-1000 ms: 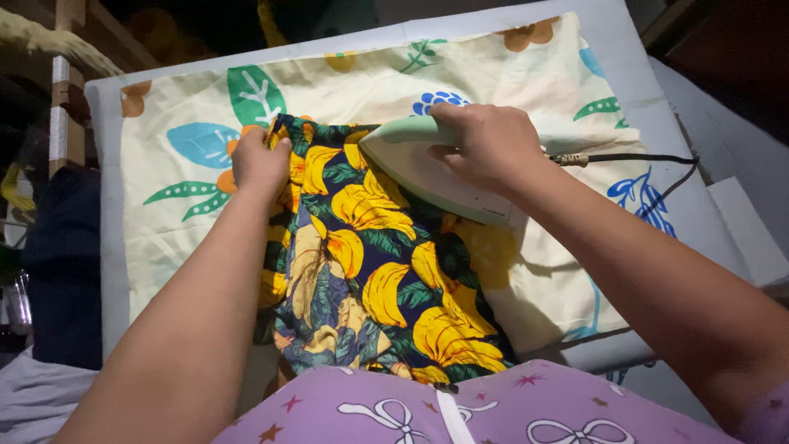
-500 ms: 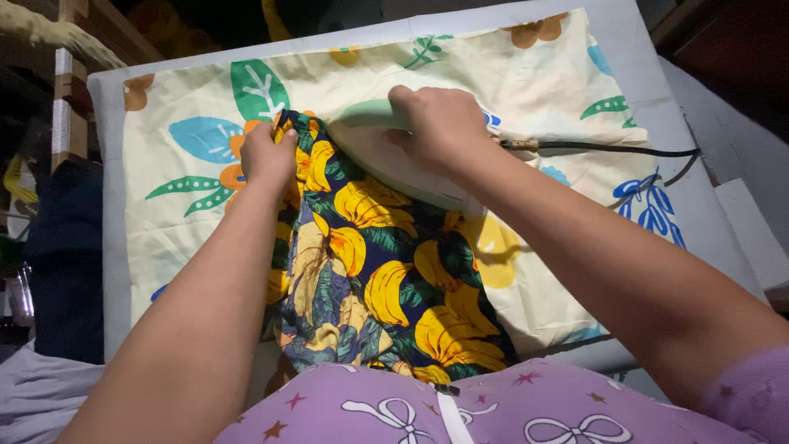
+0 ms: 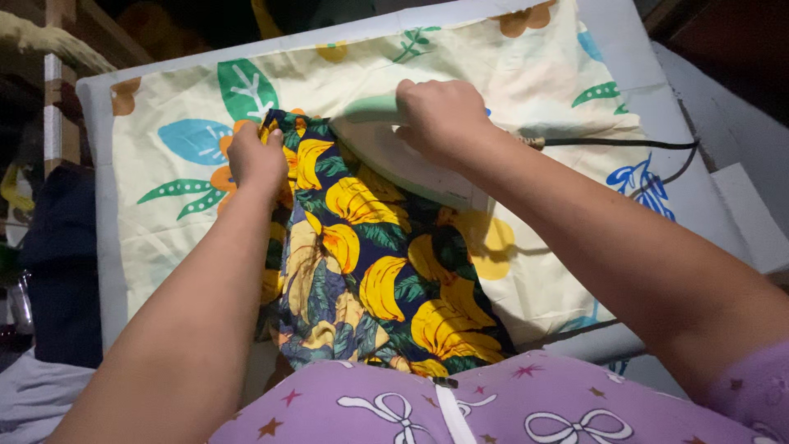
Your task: The person irons a floral-patterned cloth on an ironing board, then irons a pair of banana-patterned shorts. They smooth the fabric with their hands and use a green iron to press the items.
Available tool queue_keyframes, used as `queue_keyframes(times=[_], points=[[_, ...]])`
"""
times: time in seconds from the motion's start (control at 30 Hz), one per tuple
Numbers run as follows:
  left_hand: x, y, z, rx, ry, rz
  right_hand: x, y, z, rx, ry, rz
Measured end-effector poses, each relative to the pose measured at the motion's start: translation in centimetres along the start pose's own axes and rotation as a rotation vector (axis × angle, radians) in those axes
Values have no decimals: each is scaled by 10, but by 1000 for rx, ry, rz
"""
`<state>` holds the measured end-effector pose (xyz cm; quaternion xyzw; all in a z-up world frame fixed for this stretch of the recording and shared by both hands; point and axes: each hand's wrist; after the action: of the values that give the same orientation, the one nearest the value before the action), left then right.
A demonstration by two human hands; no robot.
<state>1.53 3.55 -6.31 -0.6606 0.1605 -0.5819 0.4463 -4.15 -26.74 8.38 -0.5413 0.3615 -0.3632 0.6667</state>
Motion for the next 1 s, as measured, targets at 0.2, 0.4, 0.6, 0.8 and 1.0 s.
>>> queue_keyframes(times=[0.2,0.4,0.6,0.8,1.0], points=[[17,-12,-13,9,-5,-14,18,-10,-31,-9,103,-18],[28,-18,-28,21,-18,-15,26,-12,-44,-41,212,-44],[38,-26,-46,173,78,-43,23,-13,-45,-113,316,-37],[59,-15,-68,211,561,105,22,-18,-52,-92,252,19],[76,13,-79,-75,777,103,16,-17,-41,9,117,75]])
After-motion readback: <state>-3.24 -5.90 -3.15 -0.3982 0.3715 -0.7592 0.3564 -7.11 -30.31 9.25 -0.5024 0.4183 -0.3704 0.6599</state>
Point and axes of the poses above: each hand's wrist, its own z-axis towards the middle knuckle, its own y-axis out of the palm, x = y × z, and after that the axes turned 7 degrees about -y, right-handed
